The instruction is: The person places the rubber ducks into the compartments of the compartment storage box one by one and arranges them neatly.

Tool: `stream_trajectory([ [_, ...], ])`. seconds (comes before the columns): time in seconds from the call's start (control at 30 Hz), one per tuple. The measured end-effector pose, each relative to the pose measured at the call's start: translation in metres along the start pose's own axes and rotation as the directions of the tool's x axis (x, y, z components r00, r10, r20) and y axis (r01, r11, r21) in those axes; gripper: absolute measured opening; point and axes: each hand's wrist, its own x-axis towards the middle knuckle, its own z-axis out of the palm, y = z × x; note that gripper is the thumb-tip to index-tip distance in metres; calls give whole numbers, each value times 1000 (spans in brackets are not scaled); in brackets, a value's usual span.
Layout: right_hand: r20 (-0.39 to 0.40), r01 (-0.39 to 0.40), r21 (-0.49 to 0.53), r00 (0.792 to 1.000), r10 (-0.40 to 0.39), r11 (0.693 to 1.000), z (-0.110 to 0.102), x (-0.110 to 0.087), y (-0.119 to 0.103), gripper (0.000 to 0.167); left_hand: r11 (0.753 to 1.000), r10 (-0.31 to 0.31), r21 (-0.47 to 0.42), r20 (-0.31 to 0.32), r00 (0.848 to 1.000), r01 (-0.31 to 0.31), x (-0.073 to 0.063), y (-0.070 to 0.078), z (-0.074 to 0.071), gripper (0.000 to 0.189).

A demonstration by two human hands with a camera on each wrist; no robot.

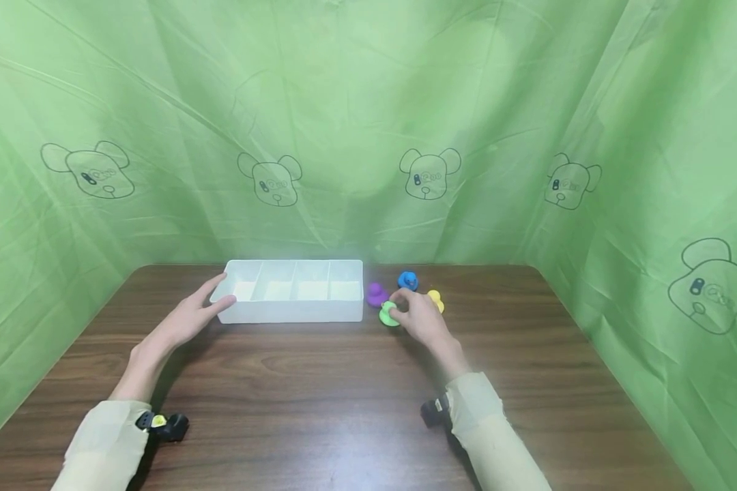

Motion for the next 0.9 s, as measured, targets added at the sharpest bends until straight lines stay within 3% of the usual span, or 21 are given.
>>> stream_trajectory([
  [0.9,-30,47,-22,998,-48,999,1,1,2,16,1000,6,11,-7,1000,-6,0,0,1,85],
])
